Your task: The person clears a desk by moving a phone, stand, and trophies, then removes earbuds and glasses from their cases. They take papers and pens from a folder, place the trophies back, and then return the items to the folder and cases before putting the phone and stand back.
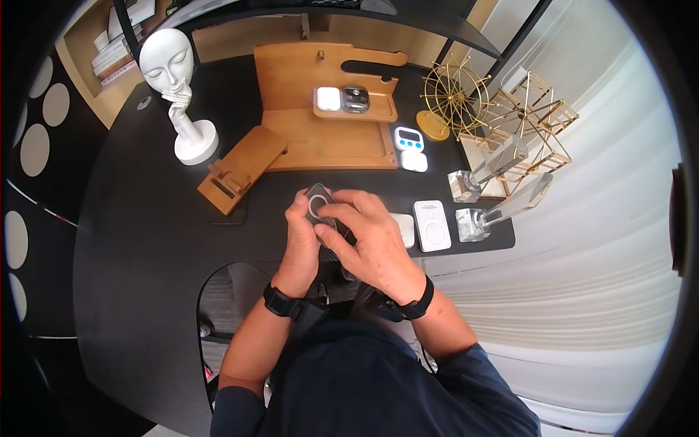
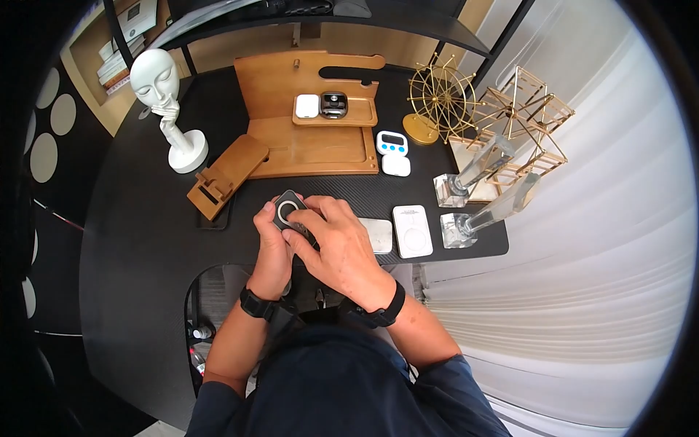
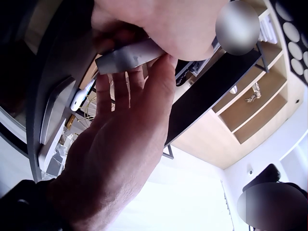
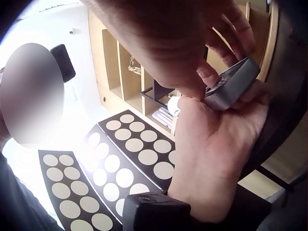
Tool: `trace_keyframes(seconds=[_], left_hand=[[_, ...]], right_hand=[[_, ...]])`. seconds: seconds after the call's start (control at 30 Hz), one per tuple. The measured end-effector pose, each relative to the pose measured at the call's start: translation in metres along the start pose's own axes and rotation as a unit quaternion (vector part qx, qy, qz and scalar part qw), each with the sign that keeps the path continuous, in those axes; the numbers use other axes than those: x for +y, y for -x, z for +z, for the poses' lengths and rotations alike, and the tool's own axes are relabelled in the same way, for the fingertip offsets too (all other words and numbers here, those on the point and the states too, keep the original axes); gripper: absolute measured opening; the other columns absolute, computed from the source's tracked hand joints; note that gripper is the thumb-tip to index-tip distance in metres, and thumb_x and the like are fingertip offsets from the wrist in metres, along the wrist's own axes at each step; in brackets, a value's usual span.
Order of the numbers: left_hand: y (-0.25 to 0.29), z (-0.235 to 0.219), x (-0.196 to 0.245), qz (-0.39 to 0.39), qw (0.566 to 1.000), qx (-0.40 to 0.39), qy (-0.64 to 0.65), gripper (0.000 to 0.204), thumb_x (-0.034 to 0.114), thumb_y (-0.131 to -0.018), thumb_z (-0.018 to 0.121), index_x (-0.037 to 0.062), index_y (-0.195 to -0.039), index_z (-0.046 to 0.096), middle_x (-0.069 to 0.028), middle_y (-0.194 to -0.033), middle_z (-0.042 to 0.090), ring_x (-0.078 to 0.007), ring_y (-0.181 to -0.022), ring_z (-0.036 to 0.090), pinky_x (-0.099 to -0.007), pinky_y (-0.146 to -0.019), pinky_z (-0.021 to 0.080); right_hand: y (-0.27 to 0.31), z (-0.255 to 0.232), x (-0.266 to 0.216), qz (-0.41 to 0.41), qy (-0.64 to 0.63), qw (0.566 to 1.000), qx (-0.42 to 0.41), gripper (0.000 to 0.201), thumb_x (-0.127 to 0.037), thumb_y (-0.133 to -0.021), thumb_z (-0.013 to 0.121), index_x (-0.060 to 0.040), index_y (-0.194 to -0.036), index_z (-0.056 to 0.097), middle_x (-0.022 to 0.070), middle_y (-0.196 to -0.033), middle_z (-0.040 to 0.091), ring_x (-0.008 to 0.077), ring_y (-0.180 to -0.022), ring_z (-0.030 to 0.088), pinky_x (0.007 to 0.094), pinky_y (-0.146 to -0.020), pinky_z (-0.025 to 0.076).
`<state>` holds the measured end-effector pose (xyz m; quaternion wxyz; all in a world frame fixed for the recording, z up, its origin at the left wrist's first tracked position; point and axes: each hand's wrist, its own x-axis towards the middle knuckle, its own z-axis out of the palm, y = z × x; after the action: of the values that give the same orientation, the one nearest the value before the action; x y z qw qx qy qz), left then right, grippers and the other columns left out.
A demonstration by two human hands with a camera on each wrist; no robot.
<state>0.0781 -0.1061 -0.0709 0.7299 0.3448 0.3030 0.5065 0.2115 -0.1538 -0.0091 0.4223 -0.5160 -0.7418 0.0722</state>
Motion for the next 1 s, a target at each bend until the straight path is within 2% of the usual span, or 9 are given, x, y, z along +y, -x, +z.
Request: trace_keyframes(seconds=[0.13,0.23,0.33,0.43,0.63,0.67,0.8,0.9,1.0], left_hand=[[-0.001,0.001,-0.002,-0.003,1.000,0.005,0.020,0.060,0.060,-0.112,0.034,0.0081,-0.123,0.062,-0.0030,-0.114,0.066,-0.0169,-0.112,0.062,-0.0334,-0.103,0.048],[0.002,0.013,0.006,-0.001,0.999,0.014,0.029,0.053,0.056,-0.112,0.033,0.0108,-0.119,0.060,0.0003,-0.108,0.061,-0.0121,-0.103,0.058,-0.0303,-0.091,0.047],[0.000,0.009,0.004,-0.009,0.999,0.014,0.049,0.059,0.060,-0.112,0.035,0.0087,-0.120,0.063,-0.0016,-0.110,0.065,-0.0156,-0.108,0.061,-0.0324,-0.101,0.048],[-0.001,0.005,-0.001,-0.016,1.000,0.020,0.016,0.058,0.059,-0.112,0.036,0.0090,-0.123,0.062,-0.0011,-0.110,0.065,-0.0150,-0.108,0.061,-0.0319,-0.100,0.047],[0.003,0.004,0.011,0.029,0.993,0.024,-0.109,0.047,0.050,-0.113,0.041,0.0095,-0.129,0.058,-0.0021,-0.112,0.063,-0.0118,-0.106,0.061,-0.0279,-0.093,0.049],[0.008,0.007,0.022,0.047,0.991,0.023,-0.126,0.035,0.036,-0.112,0.046,0.0078,-0.130,0.058,-0.0015,-0.111,0.061,-0.0095,-0.102,0.059,-0.0257,-0.089,0.049],[0.005,-0.014,0.027,0.080,0.968,0.003,-0.239,0.028,0.012,-0.104,0.058,0.0024,-0.130,0.054,-0.0041,-0.111,0.059,-0.0123,-0.103,0.057,-0.0280,-0.090,0.049],[0.000,-0.024,0.020,0.146,0.925,0.023,-0.351,0.034,0.010,-0.098,0.061,0.0008,-0.130,0.056,-0.0083,-0.108,0.062,-0.0166,-0.099,0.061,-0.0308,-0.089,0.051],[0.010,-0.021,0.032,0.143,0.910,0.038,-0.386,0.039,0.008,-0.094,0.065,-0.0004,-0.131,0.057,-0.0125,-0.110,0.066,-0.0227,-0.099,0.066,-0.0354,-0.089,0.054]], right_hand=[[-0.001,0.000,-0.002,0.026,-0.019,0.999,0.007,0.024,-0.017,-0.091,0.083,-0.0031,-0.108,0.072,0.0179,-0.121,0.069,0.0410,-0.110,0.067,0.0462,-0.091,0.056],[-0.003,0.003,-0.001,0.028,-0.018,0.999,0.019,0.023,-0.014,-0.089,0.084,-0.0027,-0.102,0.068,0.0180,-0.120,0.068,0.0407,-0.108,0.068,0.0455,-0.088,0.056],[-0.004,0.006,-0.001,0.011,-0.007,0.999,0.036,0.023,-0.011,-0.088,0.084,-0.0030,-0.100,0.067,0.0179,-0.116,0.070,0.0411,-0.106,0.068,0.0458,-0.087,0.057],[-0.003,0.009,0.005,-0.043,0.031,0.996,0.069,0.020,-0.010,-0.087,0.082,-0.0027,-0.098,0.066,0.0132,-0.107,0.070,0.0359,-0.097,0.069,0.0441,-0.081,0.058],[0.002,0.002,0.012,0.059,-0.058,0.988,0.131,0.021,-0.002,-0.085,0.081,-0.0010,-0.098,0.065,0.0149,-0.100,0.073,0.0343,-0.086,0.071,0.0414,-0.073,0.059],[0.002,-0.004,0.015,0.077,-0.038,0.990,0.113,0.021,-0.003,-0.085,0.080,-0.0011,-0.099,0.065,0.0166,-0.103,0.073,0.0353,-0.090,0.071,0.0421,-0.077,0.059],[0.004,-0.013,0.036,-0.007,0.039,0.998,0.057,0.019,-0.004,-0.085,0.078,-0.0020,-0.099,0.065,0.0180,-0.112,0.074,0.0375,-0.097,0.068,0.0449,-0.085,0.057],[0.008,-0.015,0.034,-0.058,0.097,0.993,-0.030,0.020,-0.005,-0.083,0.077,-0.0023,-0.100,0.067,0.0178,-0.118,0.073,0.0371,-0.105,0.067,0.0459,-0.091,0.054],[0.011,-0.011,0.033,-0.072,0.106,0.989,-0.080,0.023,-0.006,-0.080,0.077,-0.0028,-0.101,0.069,0.0145,-0.117,0.071,0.0348,-0.108,0.064,0.0454,-0.093,0.051]])
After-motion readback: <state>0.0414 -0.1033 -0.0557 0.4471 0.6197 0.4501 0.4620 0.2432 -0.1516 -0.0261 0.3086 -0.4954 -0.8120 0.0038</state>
